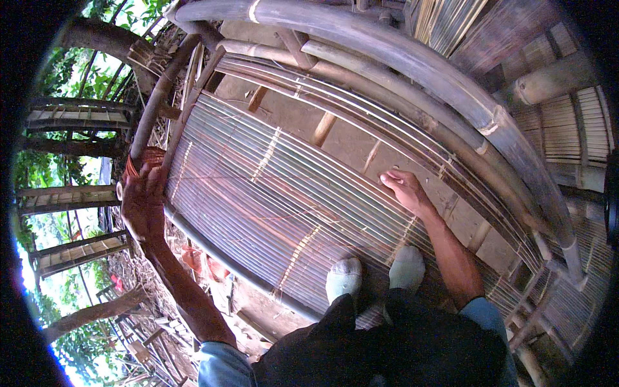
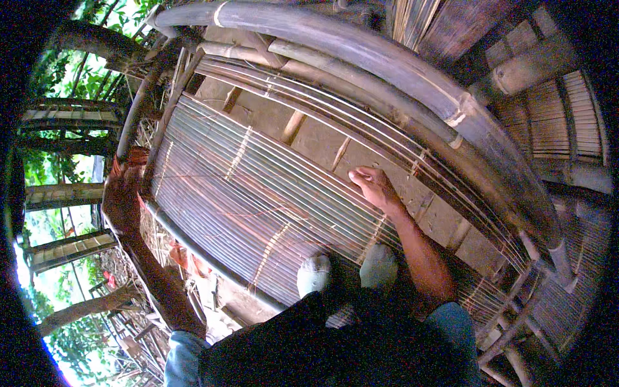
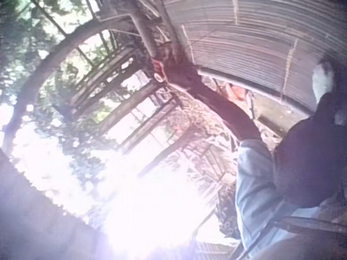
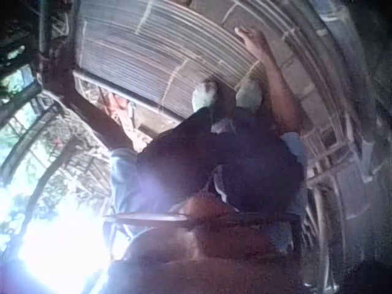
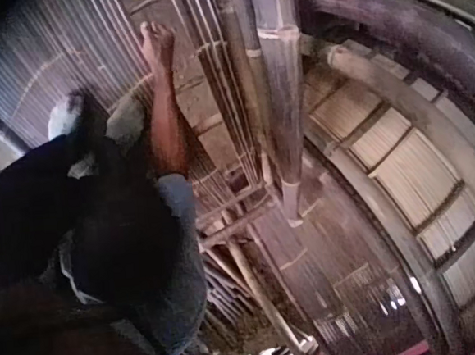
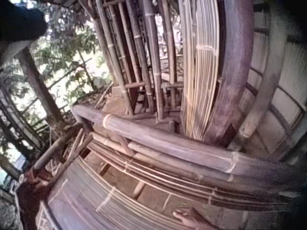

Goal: The person weaves thin bamboo strips into a large mat by hand, threading new strips through the vertical weave and tightening the structure.

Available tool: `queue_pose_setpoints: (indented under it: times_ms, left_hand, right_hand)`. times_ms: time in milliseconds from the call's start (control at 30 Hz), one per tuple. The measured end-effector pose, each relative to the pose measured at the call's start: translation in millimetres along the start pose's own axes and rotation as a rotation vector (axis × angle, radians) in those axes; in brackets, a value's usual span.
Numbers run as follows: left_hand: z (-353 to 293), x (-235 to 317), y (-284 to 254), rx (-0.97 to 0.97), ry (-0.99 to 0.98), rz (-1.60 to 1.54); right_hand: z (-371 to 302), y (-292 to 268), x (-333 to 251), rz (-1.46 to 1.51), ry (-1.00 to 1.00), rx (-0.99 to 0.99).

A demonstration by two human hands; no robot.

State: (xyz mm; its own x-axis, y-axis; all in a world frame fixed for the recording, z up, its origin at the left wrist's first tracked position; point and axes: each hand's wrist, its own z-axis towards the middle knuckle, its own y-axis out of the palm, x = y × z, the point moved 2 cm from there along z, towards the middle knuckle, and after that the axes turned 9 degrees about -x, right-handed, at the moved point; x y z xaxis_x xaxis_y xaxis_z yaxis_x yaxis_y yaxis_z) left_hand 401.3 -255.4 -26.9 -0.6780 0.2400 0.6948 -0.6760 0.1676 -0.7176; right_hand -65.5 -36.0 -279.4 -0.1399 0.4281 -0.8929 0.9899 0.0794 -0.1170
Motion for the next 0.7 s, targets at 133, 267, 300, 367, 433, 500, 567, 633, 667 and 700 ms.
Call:
queue_pose_setpoints:
  times_ms: [133,267,300,367,433,500,567,633,667,700]
  left_hand:
    - [38,12,71,-0.096,-0.166,-0.620]
    - [50,51,244,-0.395,0.366,-0.110]
    - [40,54,295,-0.466,0.346,0.187]
    - [21,58,356,-0.483,0.321,0.291]
    - [12,77,400,-0.677,0.314,0.392]
    - [5,71,396,-0.723,0.210,0.636]
    - [12,79,391,-0.735,0.197,0.527]
    - [18,88,373,-0.697,0.274,0.493]
    - [23,88,362,-0.697,0.270,0.492]
    - [28,86,353,-0.746,0.208,0.352]
  right_hand:
    - [25,11,-6,0.088,0.035,-0.007]
    - [63,31,37,0.124,0.044,-0.046]
    - [62,31,43,0.132,0.069,-0.030]
    - [67,37,37,0.013,0.015,0.007]
    - [64,33,56,0.037,-0.034,0.046]
    - [56,38,6,-0.166,0.090,-0.043]
    - [41,26,-1,-0.169,0.082,0.032]
    - [28,19,-13,-0.029,0.114,0.095]
    - [22,16,-16,-0.030,0.115,0.091]
    - [15,9,-20,-0.061,-0.134,0.177]
